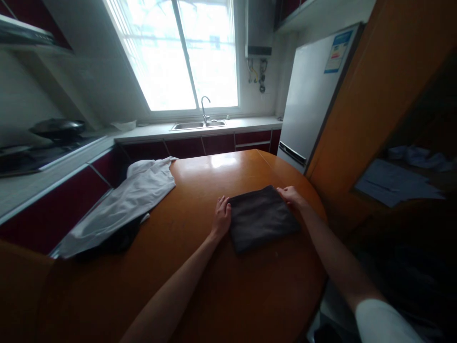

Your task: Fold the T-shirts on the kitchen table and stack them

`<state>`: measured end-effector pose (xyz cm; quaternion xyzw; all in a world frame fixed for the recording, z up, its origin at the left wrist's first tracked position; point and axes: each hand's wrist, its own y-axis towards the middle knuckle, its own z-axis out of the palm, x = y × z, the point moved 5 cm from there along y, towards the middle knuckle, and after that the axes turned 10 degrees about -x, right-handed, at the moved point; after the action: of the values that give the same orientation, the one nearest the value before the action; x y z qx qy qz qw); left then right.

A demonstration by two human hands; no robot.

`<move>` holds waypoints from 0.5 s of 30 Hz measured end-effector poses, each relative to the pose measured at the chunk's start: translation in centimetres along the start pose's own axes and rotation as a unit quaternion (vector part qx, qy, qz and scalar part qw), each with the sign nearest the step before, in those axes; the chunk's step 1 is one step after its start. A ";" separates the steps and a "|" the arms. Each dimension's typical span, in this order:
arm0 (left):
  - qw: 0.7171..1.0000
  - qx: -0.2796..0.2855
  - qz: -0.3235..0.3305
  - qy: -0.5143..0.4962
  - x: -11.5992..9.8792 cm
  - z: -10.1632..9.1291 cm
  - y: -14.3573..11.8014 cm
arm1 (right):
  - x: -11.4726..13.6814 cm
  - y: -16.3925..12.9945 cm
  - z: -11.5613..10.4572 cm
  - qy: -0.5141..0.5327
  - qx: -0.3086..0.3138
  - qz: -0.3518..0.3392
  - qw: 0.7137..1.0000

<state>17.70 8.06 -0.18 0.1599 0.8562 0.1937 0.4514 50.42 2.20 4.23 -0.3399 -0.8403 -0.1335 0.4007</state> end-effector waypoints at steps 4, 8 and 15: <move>0.999 -0.011 0.008 -0.032 -0.1 0.0 0.1 | 0.2 -1.4 0.1 0.034 0.063 0.042 0.997; 0.998 -0.023 0.006 -0.057 0.0 -0.3 0.3 | 1.2 -2.1 -0.5 0.058 0.096 0.072 0.991; 0.997 -0.024 -0.007 -0.072 0.2 -0.5 0.5 | 2.2 -2.2 -1.2 0.086 0.157 0.091 0.980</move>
<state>17.24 8.45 0.16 0.1567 0.8176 0.1994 0.5169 48.63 1.03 6.77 -0.3351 -0.7785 0.0084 0.5306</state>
